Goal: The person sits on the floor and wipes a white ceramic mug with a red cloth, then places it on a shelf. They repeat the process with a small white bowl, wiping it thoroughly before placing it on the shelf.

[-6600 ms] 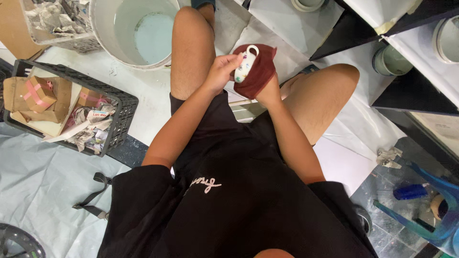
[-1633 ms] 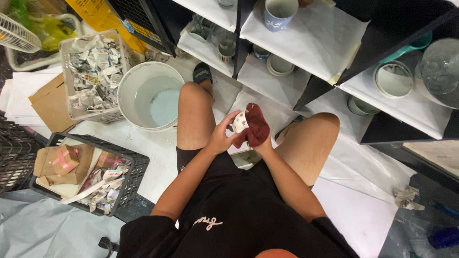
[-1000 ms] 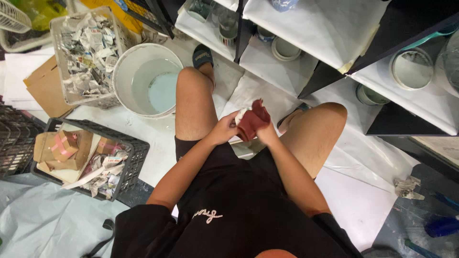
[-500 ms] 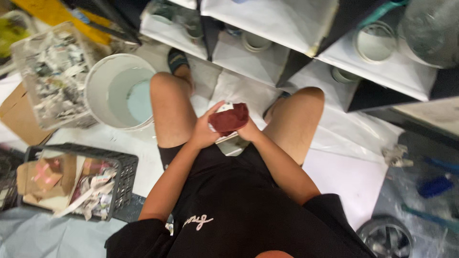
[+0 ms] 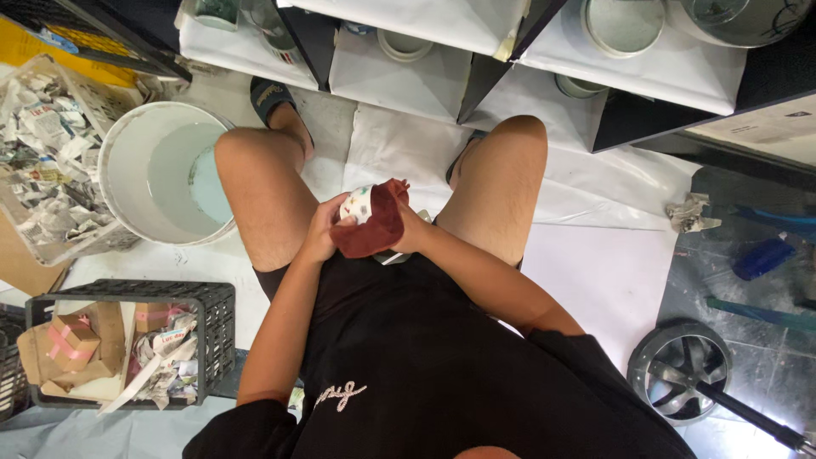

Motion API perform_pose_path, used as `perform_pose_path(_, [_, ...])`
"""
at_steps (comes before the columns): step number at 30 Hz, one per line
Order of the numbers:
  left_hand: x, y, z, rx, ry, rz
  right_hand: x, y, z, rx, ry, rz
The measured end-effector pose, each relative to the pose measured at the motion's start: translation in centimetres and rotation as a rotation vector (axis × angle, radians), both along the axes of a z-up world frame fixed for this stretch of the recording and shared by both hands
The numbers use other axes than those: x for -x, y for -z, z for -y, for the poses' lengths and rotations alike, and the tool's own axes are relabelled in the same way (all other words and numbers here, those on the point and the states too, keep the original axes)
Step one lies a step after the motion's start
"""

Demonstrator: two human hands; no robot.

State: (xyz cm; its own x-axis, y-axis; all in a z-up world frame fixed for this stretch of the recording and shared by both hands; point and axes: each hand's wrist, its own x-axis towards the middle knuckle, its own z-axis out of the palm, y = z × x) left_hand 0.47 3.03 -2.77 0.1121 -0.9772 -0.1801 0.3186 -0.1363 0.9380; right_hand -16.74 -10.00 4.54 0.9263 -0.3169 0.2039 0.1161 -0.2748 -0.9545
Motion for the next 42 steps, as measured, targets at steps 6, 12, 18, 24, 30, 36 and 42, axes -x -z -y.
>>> perform_pose_path(6, [-0.5,1.3,0.7,-0.319,-0.009,-0.312,-0.4,-4.1,-0.2,0.007,-0.022,-0.448])
perform_pose_path(12, [-0.3,1.1,1.9,-0.461,-0.011,-0.377,-0.3,-2.2,-0.7,0.209,-0.052,-0.02])
perform_pose_path(18, [-0.2,1.1,1.9,-0.419,-0.048,-0.429,-0.6,-0.8,-0.2,0.073,-0.028,-0.003])
perform_pose_path(24, [-0.4,1.5,1.3,-0.341,0.028,-0.424,0.0,2.3,0.4,-0.027,-0.072,-0.111])
perform_pose_path(30, [-0.7,2.3,0.8,-0.172,0.074,-0.164,0.3,7.0,0.5,-0.227,0.046,-0.218])
perform_pose_path(36, [0.2,0.2,1.0,-0.145,0.019,0.179,0.7,8.1,0.3,-0.719,0.095,-0.322])
perform_pose_path(42, [1.5,-6.7,1.4,0.063,-0.109,0.502,0.1,11.4,1.4,-0.137,0.148,-0.031])
